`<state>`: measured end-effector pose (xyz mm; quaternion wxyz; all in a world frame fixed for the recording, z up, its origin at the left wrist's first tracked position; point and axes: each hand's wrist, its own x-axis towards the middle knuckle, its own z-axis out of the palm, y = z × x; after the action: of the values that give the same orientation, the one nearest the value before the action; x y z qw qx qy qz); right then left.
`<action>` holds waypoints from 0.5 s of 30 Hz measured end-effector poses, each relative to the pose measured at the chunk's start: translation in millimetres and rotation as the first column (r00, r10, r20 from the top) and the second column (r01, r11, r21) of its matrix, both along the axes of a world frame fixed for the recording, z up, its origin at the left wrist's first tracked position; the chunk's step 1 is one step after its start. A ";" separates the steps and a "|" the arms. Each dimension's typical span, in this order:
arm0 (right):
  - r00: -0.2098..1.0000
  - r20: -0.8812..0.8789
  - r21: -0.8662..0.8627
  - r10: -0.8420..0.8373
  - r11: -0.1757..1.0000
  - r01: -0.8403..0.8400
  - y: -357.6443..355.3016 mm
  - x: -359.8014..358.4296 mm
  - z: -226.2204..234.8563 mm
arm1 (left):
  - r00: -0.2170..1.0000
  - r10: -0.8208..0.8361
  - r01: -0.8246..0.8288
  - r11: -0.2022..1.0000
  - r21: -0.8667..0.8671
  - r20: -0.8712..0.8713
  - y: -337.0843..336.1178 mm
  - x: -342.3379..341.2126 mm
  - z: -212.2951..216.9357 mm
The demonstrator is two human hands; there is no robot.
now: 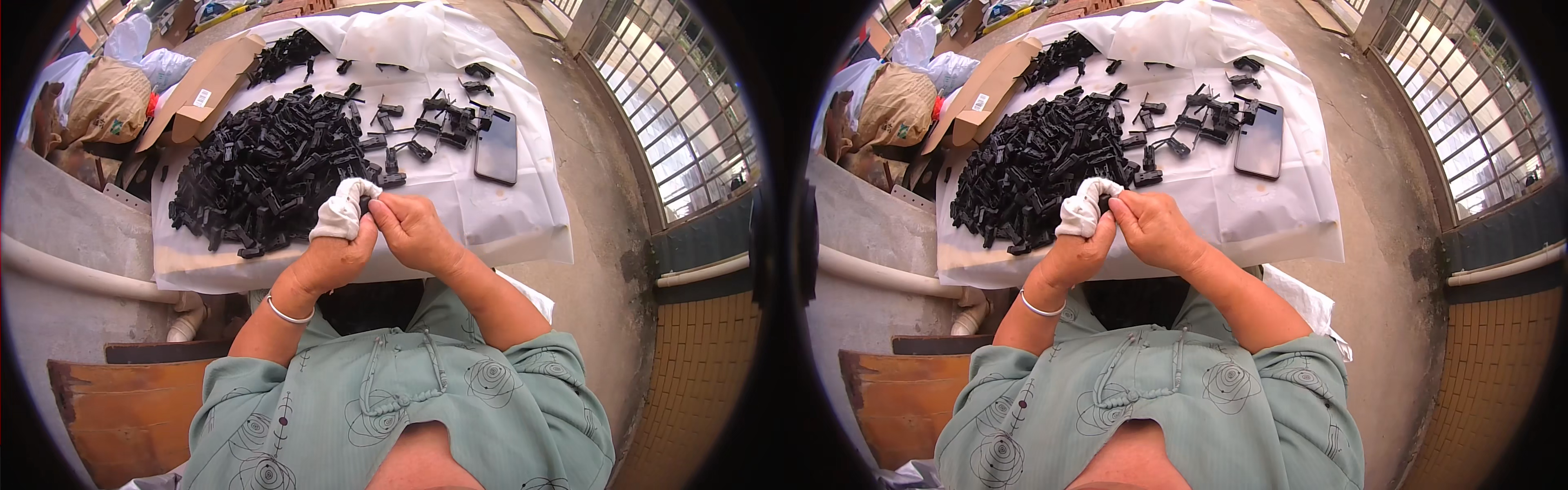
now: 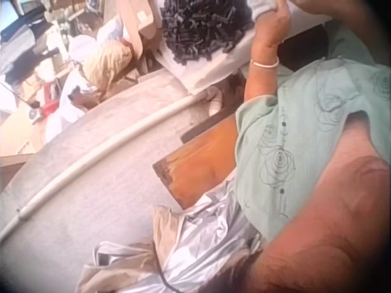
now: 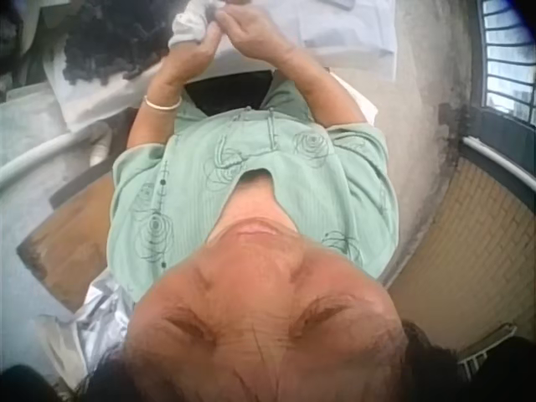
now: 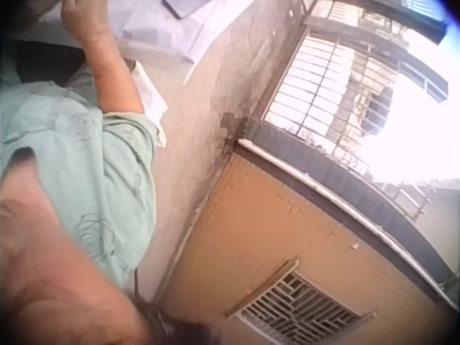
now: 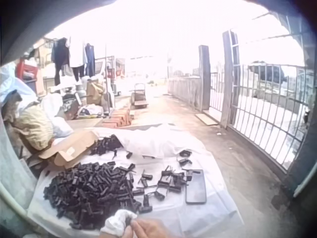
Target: Wiping and inspecting small black plastic manufacturing components using a white cloth.
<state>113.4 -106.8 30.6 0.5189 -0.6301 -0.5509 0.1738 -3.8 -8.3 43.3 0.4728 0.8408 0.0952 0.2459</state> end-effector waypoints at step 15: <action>0.798 0.557 -0.427 -0.230 0.745 0.513 56.5 49.9 -11.0 | 0.947 0.272 -0.316 0.885 0.342 0.173 41.9 2.2 -8.8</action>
<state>163.4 -50.4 19.6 0.1863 -0.8753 -0.4423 0.0583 -1.6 33.5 34.5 0.2703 0.8733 0.1459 0.3781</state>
